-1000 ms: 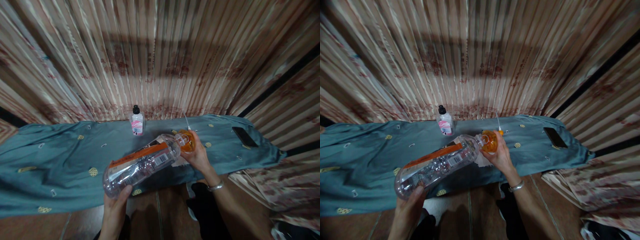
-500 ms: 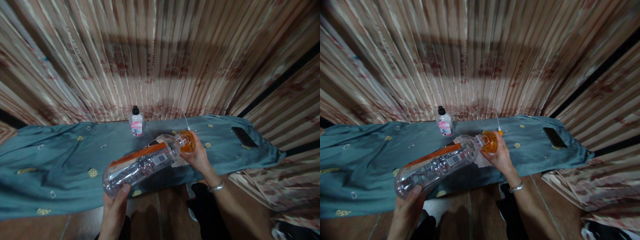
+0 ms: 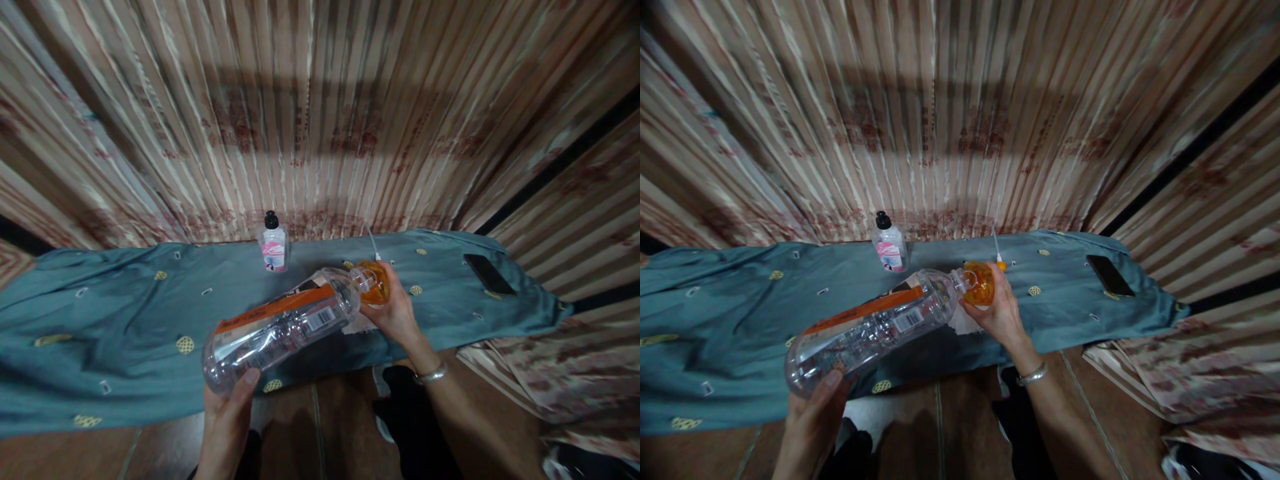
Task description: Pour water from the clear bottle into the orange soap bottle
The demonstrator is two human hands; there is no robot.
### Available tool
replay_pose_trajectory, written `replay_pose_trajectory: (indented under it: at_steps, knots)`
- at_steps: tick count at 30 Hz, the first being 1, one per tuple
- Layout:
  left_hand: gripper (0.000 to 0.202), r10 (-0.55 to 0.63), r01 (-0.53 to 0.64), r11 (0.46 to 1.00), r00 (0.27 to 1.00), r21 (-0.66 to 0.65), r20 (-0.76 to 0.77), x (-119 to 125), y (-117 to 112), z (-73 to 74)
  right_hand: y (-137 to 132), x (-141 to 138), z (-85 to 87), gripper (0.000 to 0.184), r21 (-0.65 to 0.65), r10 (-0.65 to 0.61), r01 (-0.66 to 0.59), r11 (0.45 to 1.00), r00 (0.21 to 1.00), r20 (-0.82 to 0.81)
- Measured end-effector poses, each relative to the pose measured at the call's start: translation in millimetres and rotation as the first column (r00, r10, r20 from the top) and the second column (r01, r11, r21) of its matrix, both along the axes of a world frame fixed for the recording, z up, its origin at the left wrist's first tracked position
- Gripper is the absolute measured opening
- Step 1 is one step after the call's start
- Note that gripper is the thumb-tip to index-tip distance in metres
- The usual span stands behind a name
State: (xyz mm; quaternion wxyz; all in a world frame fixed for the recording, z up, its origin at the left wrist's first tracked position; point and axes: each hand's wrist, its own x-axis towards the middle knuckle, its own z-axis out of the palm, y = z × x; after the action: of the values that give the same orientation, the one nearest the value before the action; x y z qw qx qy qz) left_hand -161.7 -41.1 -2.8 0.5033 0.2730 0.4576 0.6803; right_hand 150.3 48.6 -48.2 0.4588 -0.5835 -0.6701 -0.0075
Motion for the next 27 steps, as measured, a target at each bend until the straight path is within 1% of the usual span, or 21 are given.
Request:
replay_pose_trajectory:
  at_steps: [6,10,13,18,23,27]
  knots:
    - [0.096,0.037,-0.037,0.999,0.999,-0.039,0.006,-3.4,0.3,-2.9,0.6,-1.6,-3.3,0.101,0.015,-0.002,0.002,1.0,1.0,0.019]
    - [0.093,0.055,-0.055,0.998,0.998,-0.022,0.033,-4.3,1.3,-4.2,0.5,-2.8,-5.0,0.103,0.026,-0.004,0.003,1.0,0.999,0.038]
    - [0.095,0.056,-0.055,0.998,0.997,-0.015,0.048,-5.2,2.2,-4.5,0.5,-3.6,-5.2,0.102,0.037,0.005,-0.006,0.999,0.999,0.053]
    - [0.102,0.061,-0.06,0.997,0.998,-0.047,0.02,-7.4,2.4,-5.4,0.9,-3.9,-5.5,0.1,0.036,0.008,-0.01,0.999,0.998,0.056]
    - [0.098,0.075,-0.073,0.997,0.996,-0.038,0.042,-7.0,2.1,-4.7,1.2,-3.3,-6.2,0.101,0.032,0.013,-0.015,0.999,0.999,0.046]
    - [0.099,0.06,-0.059,0.998,0.997,-0.039,0.051,-6.0,2.0,-2.6,1.8,-3.7,-7.2,0.101,0.051,0.013,-0.015,0.999,0.999,0.051]
